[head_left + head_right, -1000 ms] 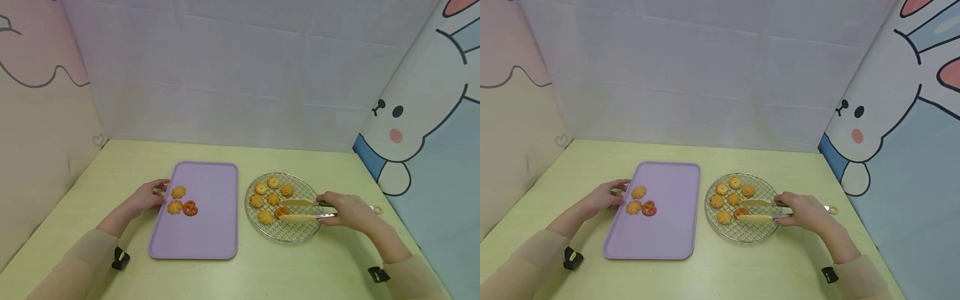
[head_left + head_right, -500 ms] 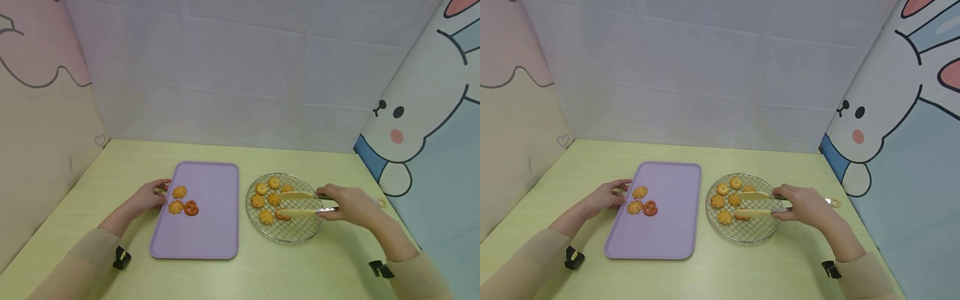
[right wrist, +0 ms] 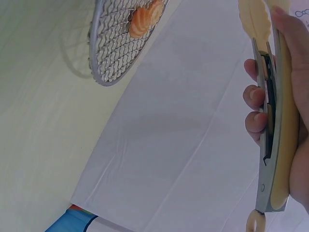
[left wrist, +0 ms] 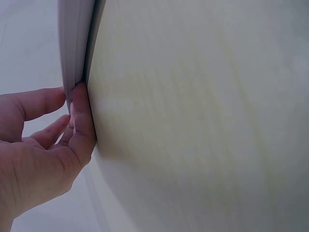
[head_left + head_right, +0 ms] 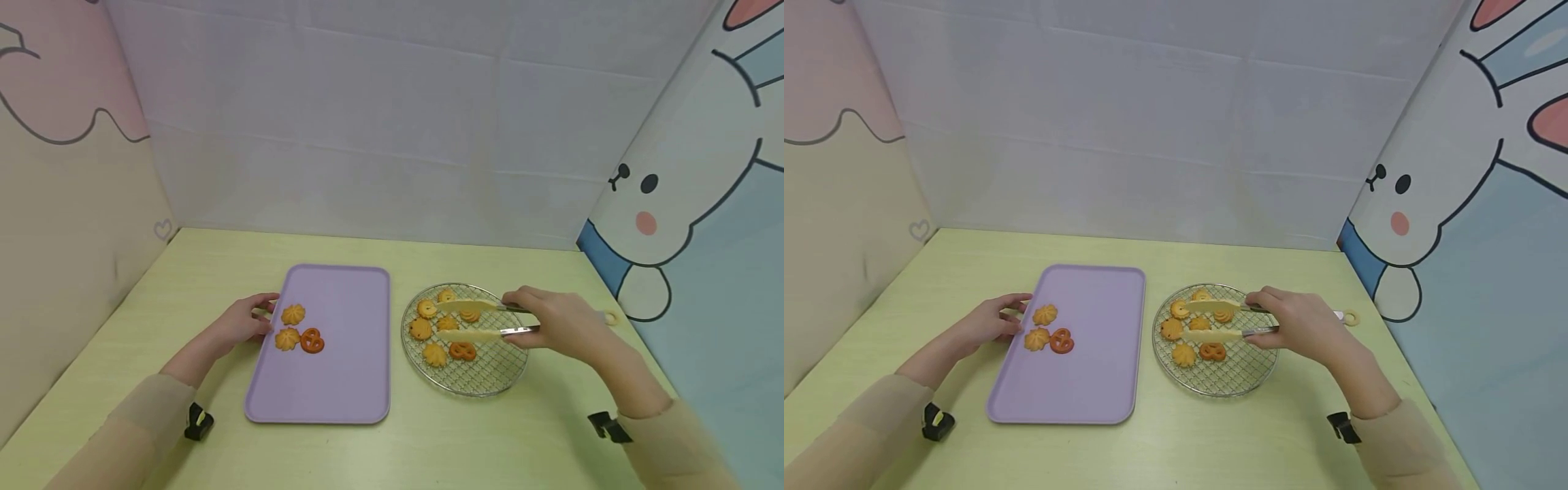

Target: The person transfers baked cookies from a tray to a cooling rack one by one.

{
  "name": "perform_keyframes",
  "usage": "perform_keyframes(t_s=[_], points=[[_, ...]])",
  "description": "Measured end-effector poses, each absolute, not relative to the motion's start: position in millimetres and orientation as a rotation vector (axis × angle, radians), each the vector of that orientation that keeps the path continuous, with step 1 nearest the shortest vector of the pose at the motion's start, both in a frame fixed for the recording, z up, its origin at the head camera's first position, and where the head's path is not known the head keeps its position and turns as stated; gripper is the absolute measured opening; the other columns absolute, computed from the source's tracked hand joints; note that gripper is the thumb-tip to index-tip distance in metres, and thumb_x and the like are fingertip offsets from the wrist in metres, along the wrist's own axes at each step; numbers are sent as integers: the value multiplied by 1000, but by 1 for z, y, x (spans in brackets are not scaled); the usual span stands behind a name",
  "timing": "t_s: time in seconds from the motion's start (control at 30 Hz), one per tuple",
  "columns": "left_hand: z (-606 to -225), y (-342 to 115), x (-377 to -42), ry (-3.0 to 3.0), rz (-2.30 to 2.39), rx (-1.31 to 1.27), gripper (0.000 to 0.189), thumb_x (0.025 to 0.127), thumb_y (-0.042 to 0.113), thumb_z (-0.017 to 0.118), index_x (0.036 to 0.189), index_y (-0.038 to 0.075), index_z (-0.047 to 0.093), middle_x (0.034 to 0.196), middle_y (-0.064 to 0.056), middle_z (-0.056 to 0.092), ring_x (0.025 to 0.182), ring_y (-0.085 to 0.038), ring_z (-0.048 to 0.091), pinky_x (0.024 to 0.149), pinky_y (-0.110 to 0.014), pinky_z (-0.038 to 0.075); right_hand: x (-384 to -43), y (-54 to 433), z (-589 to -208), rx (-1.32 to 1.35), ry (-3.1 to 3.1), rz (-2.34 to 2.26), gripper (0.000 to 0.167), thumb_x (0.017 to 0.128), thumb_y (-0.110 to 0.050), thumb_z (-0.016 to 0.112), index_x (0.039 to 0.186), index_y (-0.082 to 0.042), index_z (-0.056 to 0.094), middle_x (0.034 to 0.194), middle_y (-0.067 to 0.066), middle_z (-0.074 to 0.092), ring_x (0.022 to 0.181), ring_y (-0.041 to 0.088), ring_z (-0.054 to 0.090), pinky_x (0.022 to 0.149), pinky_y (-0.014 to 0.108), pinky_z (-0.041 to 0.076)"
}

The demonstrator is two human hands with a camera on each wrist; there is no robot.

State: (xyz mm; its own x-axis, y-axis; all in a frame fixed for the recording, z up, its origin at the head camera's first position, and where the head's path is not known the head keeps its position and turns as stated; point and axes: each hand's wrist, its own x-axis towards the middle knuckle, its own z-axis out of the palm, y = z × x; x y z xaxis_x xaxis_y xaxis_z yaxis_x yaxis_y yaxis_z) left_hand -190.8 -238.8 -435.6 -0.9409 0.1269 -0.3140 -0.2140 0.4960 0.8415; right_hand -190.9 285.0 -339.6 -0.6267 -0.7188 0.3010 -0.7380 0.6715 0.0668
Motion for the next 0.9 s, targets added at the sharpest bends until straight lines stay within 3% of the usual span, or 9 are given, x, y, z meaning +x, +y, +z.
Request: perform_keyframes(t_s=[0.9], points=[[-434,-238,-189,2432,1403,-37,69,83,-4,58,144,-5,28,128,-25,39,94,-25,53,69,-29,54,-198,229,-319,1252,-2451,150,56,70,-46,78,111,-12,63,98,-4,67,64,4,57,51,23,48]])
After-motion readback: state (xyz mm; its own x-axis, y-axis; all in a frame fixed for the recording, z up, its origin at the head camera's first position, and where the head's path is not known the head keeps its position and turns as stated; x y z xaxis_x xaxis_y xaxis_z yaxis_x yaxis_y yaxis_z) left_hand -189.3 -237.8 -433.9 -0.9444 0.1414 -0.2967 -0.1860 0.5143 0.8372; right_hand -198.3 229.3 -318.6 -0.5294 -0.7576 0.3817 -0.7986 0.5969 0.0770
